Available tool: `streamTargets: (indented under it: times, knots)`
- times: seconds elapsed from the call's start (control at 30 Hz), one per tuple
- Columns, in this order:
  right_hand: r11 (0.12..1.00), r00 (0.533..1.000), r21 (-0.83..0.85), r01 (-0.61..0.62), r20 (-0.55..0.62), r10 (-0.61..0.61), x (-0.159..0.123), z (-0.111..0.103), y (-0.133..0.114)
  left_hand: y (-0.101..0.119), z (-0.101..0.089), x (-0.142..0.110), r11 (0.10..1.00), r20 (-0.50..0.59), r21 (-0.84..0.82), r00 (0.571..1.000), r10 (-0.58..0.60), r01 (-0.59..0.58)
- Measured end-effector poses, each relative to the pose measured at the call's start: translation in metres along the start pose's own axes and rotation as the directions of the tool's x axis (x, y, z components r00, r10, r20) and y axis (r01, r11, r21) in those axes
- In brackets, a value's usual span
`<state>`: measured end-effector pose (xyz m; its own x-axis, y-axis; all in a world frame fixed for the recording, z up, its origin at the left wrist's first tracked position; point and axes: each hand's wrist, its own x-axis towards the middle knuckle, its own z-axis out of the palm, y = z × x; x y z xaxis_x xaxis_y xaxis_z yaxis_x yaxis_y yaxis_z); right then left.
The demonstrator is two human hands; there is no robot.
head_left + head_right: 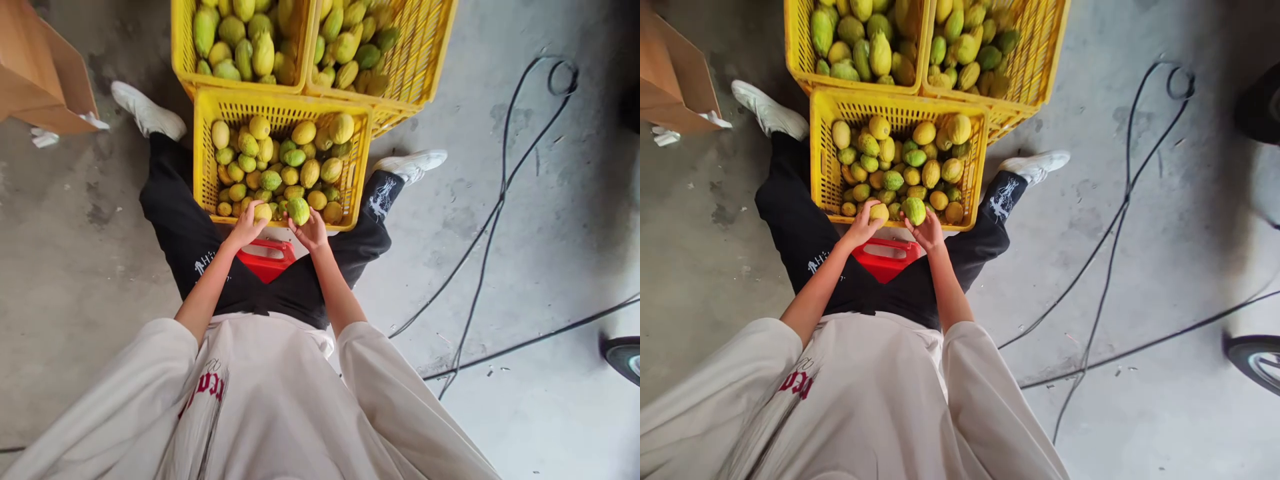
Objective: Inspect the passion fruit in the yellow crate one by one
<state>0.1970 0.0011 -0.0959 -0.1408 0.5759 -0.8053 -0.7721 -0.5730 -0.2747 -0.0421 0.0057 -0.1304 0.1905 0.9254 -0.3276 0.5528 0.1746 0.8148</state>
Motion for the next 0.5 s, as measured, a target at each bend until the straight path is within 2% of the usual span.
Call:
streamTargets:
  times: [0.1,0.17,0.27,0.37,0.43,0.5]
  knots:
    - [0.989,0.994,0.145,-0.016,-0.104,0.031,0.005,0.021,-0.011,0.011,-0.005,-0.003,0.999,0.019,-0.005,0.999,-0.031,0.032]
    - [0.980,0.992,0.200,-0.010,-0.123,0.035,0.013,0.044,-0.030,0.018,-0.008,-0.005,0.999,0.037,-0.021,0.999,-0.036,0.037]
    - [0.984,0.998,0.167,0.055,-0.038,-0.049,0.029,0.087,-0.077,0.025,-0.011,-0.006,0.997,0.045,-0.037,0.997,-0.059,0.061]
    - [0.968,0.969,0.129,0.215,0.095,-0.228,0.041,0.126,-0.121,0.028,-0.012,-0.006,0.995,0.033,-0.044,0.995,-0.094,0.095]
    - [0.938,0.926,0.101,0.332,0.153,-0.344,0.042,0.141,-0.134,0.028,-0.012,-0.005,0.992,0.027,-0.052,0.993,-0.117,0.118]
    - [0.911,0.894,0.029,0.412,0.183,-0.410,0.038,0.143,-0.127,0.028,-0.011,-0.005,0.989,0.021,-0.063,0.991,-0.133,0.135]
